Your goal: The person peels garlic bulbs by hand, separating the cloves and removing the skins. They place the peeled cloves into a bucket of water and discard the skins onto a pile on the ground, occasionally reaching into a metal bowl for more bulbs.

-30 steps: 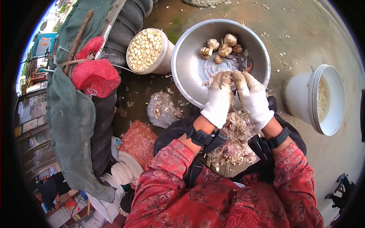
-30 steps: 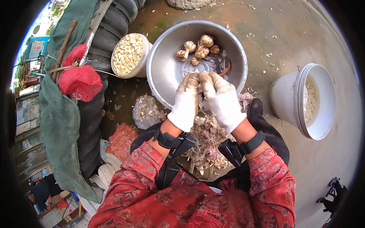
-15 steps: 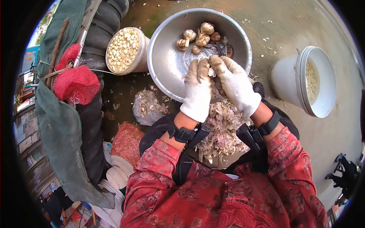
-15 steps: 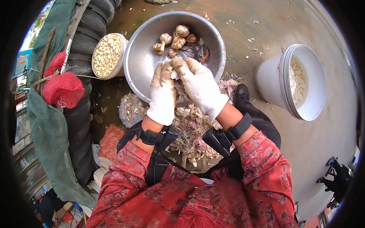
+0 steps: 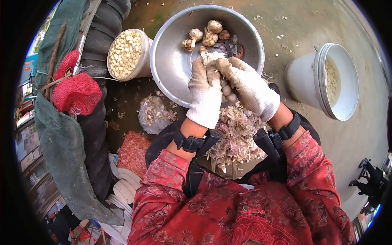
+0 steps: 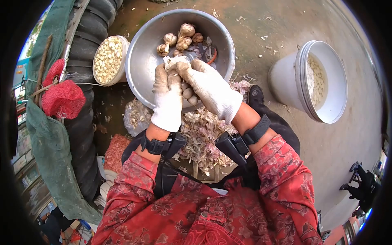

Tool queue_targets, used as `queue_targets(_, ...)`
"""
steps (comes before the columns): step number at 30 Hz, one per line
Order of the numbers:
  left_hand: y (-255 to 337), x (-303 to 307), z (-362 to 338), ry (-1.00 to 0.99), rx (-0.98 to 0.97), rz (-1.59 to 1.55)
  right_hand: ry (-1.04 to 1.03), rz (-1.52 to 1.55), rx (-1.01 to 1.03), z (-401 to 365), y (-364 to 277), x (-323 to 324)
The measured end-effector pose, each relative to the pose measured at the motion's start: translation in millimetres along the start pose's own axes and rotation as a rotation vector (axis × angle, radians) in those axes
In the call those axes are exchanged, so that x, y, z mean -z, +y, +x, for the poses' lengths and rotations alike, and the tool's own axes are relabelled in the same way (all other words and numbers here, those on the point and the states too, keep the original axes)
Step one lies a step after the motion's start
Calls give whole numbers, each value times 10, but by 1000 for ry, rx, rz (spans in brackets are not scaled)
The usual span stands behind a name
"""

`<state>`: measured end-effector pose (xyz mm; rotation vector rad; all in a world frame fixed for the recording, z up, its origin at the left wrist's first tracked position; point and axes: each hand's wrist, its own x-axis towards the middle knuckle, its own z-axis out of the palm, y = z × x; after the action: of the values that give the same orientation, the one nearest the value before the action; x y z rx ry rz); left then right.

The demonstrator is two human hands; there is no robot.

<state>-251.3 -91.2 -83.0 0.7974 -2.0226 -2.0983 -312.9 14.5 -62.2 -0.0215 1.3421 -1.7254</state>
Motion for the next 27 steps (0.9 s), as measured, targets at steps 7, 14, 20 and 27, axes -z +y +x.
queue_targets(7, -101, 28, 81, 109, 112, -320, 26, 14, -124, -44, -115, -7)
queue_targets(14, -59, 92, 63, -11, 57, -385, 43, 1, -99, -47, -51, 52)
queue_targets(20, -13, 142, 52, -70, 146, -394, -83, 160, -116, -30, -28, 183)
queue_targets(27, 3, 76, 63, 41, 79, -154, -35, -57, -51, -80, -116, 259)
